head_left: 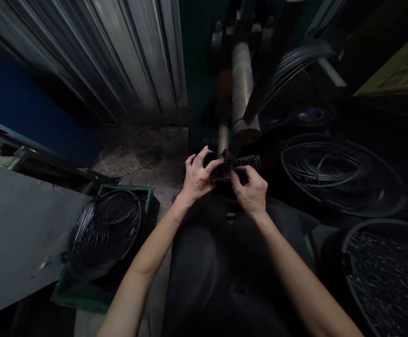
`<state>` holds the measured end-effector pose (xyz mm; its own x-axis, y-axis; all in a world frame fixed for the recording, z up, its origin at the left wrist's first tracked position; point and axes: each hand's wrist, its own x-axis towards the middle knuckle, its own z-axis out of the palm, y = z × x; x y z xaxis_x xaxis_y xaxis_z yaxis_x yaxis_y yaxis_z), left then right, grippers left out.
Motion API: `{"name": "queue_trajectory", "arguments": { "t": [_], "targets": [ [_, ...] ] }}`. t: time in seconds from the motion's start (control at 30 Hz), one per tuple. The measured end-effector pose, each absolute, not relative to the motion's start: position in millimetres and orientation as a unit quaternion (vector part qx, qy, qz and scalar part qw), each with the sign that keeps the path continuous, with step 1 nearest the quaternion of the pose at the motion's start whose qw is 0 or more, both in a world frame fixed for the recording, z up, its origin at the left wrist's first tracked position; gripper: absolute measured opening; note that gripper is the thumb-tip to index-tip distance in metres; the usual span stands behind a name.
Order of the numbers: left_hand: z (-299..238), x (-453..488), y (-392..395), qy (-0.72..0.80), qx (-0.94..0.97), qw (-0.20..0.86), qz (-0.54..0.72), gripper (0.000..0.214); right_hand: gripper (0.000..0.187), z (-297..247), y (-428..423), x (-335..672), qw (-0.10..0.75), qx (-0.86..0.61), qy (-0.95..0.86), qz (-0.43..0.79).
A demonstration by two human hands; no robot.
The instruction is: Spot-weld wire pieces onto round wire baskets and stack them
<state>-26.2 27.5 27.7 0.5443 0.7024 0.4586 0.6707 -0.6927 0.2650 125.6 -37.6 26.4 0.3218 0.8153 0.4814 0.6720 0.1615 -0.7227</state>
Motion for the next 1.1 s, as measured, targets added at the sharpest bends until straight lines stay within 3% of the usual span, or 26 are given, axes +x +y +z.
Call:
{"name": "queue_trajectory", "arguments": {
  "t": [0.37,0.63,0.83,1.1],
  "targets": [
    [30.5,-24.9,27.8,0.399,0.875,0.056,0.266,0.058,0.027,29.8,-60.6,144.3,0.495,-0.657,-0.562,0.088],
    [26.3,-30.7,-0.1,0.337,0.893,0.107,0.280,0.061,0.049,19.3,-159.4,213.0,0.379,-0.796,-0.457,0.118],
    [12.7,-34.7,-50.0,0.297,0.913,0.207,0.190,0.069,0.046,21.8,-212.5,236.5,0.332,-0.866,-0.330,0.178],
    [11.5,-32.6,-62.2,0.302,0.897,0.293,0.133,0.083,0.044,19.9,-204.3,234.3,0.347,-0.834,-0.389,0.180]
  ]
}}
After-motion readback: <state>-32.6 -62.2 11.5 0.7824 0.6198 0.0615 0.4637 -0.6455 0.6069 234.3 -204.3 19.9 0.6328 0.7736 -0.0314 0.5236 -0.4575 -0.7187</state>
